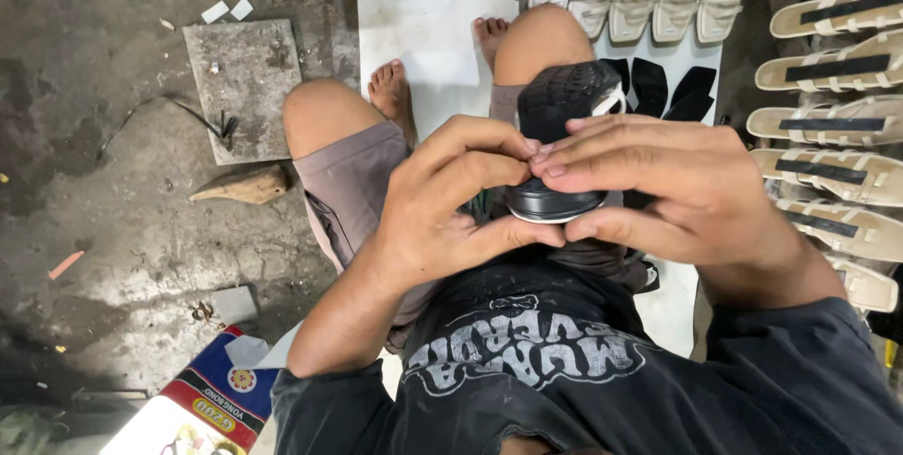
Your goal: The person assembles sandals by pressing black rubber soles onto white plastic straps using a handheld press. They repeatedly pick up a sole, align it with a strap, press it into place, and set the finished unit aside.
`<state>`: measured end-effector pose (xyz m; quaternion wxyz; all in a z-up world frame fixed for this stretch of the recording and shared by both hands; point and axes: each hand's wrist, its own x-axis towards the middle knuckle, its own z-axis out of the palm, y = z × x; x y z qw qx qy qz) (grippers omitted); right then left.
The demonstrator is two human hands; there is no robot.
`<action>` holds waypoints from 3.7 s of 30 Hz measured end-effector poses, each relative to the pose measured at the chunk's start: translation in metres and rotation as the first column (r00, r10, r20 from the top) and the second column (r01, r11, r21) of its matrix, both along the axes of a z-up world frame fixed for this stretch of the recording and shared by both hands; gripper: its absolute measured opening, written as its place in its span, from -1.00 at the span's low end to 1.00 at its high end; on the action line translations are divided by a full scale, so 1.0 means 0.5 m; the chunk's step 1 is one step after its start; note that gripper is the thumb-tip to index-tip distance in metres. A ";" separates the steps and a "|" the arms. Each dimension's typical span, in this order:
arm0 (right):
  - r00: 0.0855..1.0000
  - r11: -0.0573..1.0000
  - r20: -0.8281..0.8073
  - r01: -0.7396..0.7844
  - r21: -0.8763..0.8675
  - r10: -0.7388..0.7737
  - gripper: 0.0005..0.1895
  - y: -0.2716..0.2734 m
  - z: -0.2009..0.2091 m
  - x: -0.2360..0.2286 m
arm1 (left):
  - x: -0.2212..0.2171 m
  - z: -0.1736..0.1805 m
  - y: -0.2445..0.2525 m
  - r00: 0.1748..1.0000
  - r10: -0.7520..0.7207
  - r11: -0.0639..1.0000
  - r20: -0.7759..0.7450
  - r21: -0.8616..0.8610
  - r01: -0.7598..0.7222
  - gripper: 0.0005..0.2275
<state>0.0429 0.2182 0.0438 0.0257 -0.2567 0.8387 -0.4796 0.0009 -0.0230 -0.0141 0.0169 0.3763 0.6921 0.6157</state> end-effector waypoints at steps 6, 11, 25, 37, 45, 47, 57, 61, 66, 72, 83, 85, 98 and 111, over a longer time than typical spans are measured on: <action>0.999 1.000 0.038 -0.020 0.018 0.020 -0.55 0.000 -0.001 -0.011 | -0.004 -0.011 -0.010 0.976 -0.123 0.985 0.181 0.141 0.098 -0.68; 0.998 0.985 0.051 -0.011 -0.173 0.021 -0.60 0.008 -0.035 -0.002 | -0.008 -0.024 -0.012 0.978 -0.130 0.982 0.165 0.158 0.104 -0.66; 0.950 0.702 0.230 -0.016 0.712 -0.211 -0.47 0.047 -0.293 0.169 | -0.012 -0.062 -0.151 0.844 0.348 0.931 0.409 -0.040 -0.364 -0.59; 0.987 0.893 0.045 0.161 -0.420 -0.157 -0.82 -0.025 -0.185 0.073 | 0.069 -0.121 -0.068 0.911 0.005 0.994 0.412 -0.099 0.039 -0.57; 0.984 0.925 -0.048 0.145 -0.350 -0.173 -0.78 -0.087 -0.142 0.032 | 0.105 -0.133 -0.057 0.932 0.038 0.998 0.360 -0.064 -0.016 -0.57; 0.992 0.954 -0.117 0.013 -0.300 -0.050 -0.79 -0.073 -0.148 0.023 | 0.108 -0.131 -0.049 0.927 0.047 0.999 0.372 -0.044 -0.033 -0.59; 0.984 0.910 -0.144 0.036 -0.413 -0.104 -0.81 -0.087 -0.196 0.027 | 0.092 -0.156 -0.059 0.915 0.005 1.000 0.404 -0.014 0.001 -0.54; 0.987 0.933 -0.152 -0.103 -0.345 0.053 -0.81 -0.050 -0.220 0.025 | 0.104 -0.173 -0.050 0.857 -0.041 0.974 0.514 0.212 -0.081 -0.57; 0.977 0.973 -0.102 0.171 -0.157 -0.188 -0.71 0.106 -0.221 0.011 | 0.028 -0.157 -0.121 0.906 -0.010 0.944 0.423 0.302 -0.130 -0.57; 0.933 0.930 0.004 0.358 0.085 -0.360 -0.61 0.167 -0.303 0.017 | 0.019 -0.133 -0.136 0.986 0.128 0.808 -0.108 -0.566 -0.167 -0.63; 0.929 0.929 0.060 0.368 -0.049 -0.365 -0.73 0.124 -0.285 0.010 | 0.030 -0.112 -0.043 0.945 0.112 0.725 -0.306 -0.626 -0.288 -0.62; 0.928 0.928 0.047 0.371 -0.026 -0.369 -0.75 0.117 -0.277 0.008 | 0.031 -0.112 -0.019 0.934 0.109 0.732 -0.341 -0.608 -0.308 -0.63; 0.939 0.899 0.242 0.312 -0.306 -0.243 -0.25 -0.028 -0.256 0.061 | 0.040 -0.156 0.043 0.518 -0.040 0.908 0.854 0.248 -0.339 -0.66; 0.943 0.991 0.305 0.136 0.019 -0.135 -0.44 -0.016 -0.221 0.141 | 0.104 -0.232 -0.036 0.672 -0.089 0.987 0.735 -0.026 0.160 0.12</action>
